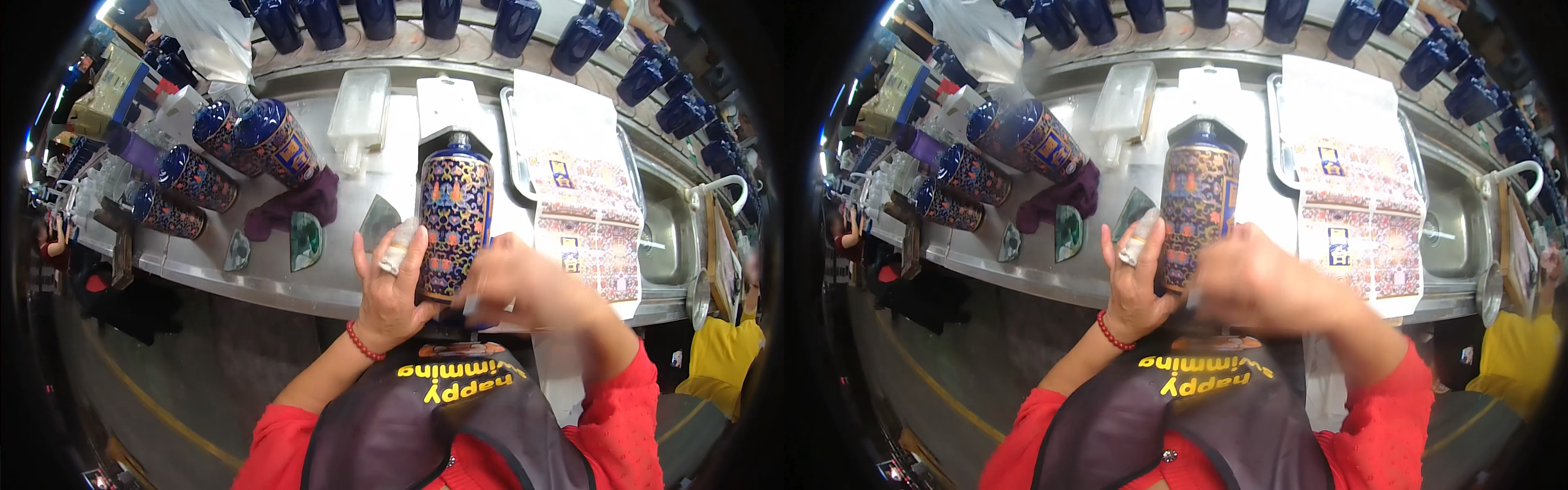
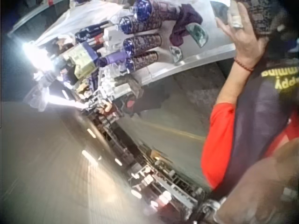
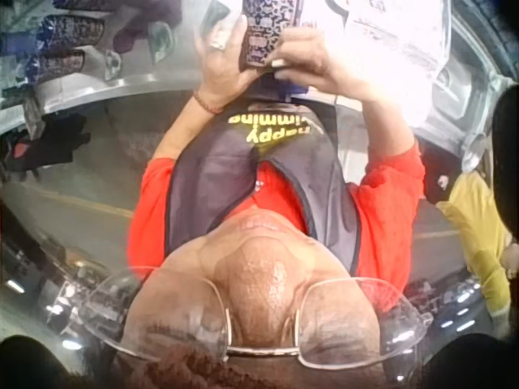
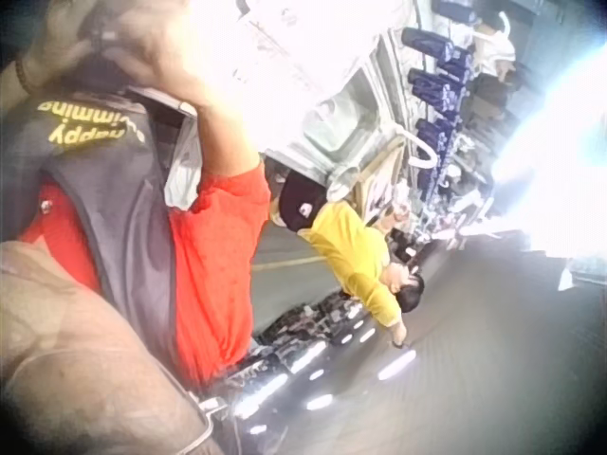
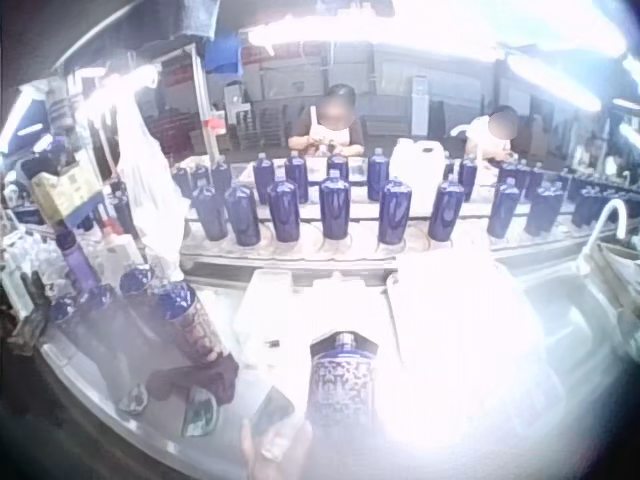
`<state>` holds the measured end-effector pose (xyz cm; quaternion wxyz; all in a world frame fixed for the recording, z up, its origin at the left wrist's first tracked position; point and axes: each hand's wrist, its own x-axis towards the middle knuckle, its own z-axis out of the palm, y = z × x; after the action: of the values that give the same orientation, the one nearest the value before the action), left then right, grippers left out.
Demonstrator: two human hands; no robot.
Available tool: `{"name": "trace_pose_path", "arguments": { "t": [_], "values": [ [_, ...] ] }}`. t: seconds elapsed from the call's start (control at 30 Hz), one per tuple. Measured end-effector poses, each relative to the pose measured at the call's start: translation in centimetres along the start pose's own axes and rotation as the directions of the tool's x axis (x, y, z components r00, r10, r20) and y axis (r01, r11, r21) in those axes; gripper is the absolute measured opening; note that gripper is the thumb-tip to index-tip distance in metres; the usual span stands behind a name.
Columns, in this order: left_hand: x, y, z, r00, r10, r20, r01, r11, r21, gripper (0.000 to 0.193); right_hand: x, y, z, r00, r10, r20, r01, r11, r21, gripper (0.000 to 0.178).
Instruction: The person applies decorative stickers to a blue cylindrical bottle, smoothing each sticker with a green plastic card and trimming excess with a small blade. The person rotates the bottle to cover different sides and continues applying and smoothing multiple stickers.
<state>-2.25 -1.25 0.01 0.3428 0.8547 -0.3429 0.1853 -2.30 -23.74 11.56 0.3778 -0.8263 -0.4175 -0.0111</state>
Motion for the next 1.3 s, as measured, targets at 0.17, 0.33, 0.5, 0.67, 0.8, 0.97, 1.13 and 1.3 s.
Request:
{"name": "trace_pose_path", "arguments": {
  "t": [0.17, 0.33, 0.5, 0.67, 0.8, 0.97, 1.13, 1.3],
  "values": [
    [-0.1, 0.0, -0.4, 1.0, -0.008, 0.014, 0.008, 1.0, -0.008, 0.099, 1.3, 3.4, -0.8, 0.91, -0.101, -0.401, -0.209, 0.725, -0.657, 0.021],
    [-0.1, 0.1, -0.3, 1.0, -0.008, 0.004, 0.008, 1.0, 0.003, 0.097, 0.6, 1.4, -0.4, 0.986, 0.163, -0.027, -0.164, 0.986, -0.034, 0.026],
    [-0.2, -0.6, -0.3, 1.0, 0.024, 0.008, -0.024, 1.0, 0.01, 0.096, 0.4, 3.4, -0.6, 0.917, 0.045, -0.396, -0.17, 0.943, -0.287, 0.02],
    [0.4, -0.2, -0.8, 1.0, 0.014, -0.004, -0.015, 0.997, -0.076, 0.094, -3.1, 5.5, 0.6, 0.644, 0.396, -0.655, -0.538, 0.843, -0.019, 0.013],
    [2.1, -0.5, -2.4, 0.979, 0.113, 0.168, -0.128, 0.989, 0.08, 0.094, -4.4, 5.7, 1.2, 0.758, 0.341, -0.556, -0.369, 0.927, 0.065, 0.021],
    [3.9, -0.4, -3.0, 0.957, 0.217, 0.194, -0.261, 0.935, 0.239, 0.095, -4.4, 5.4, 2.9, 0.922, 0.042, -0.385, -0.266, 0.793, -0.548, 0.054],
    [4.5, -0.5, -3.1, 0.953, 0.249, 0.174, -0.287, 0.925, 0.25, 0.09, -3.9, 5.3, 3.6, 0.92, 0.121, -0.374, -0.329, 0.756, -0.565, 0.051],
    [4.7, -0.6, -3.2, 0.953, 0.255, 0.165, -0.29, 0.927, 0.239, 0.088, -3.7, 5.5, 3.2, 0.913, 0.042, -0.406, -0.286, 0.774, -0.564, 0.051]
  ]
}}
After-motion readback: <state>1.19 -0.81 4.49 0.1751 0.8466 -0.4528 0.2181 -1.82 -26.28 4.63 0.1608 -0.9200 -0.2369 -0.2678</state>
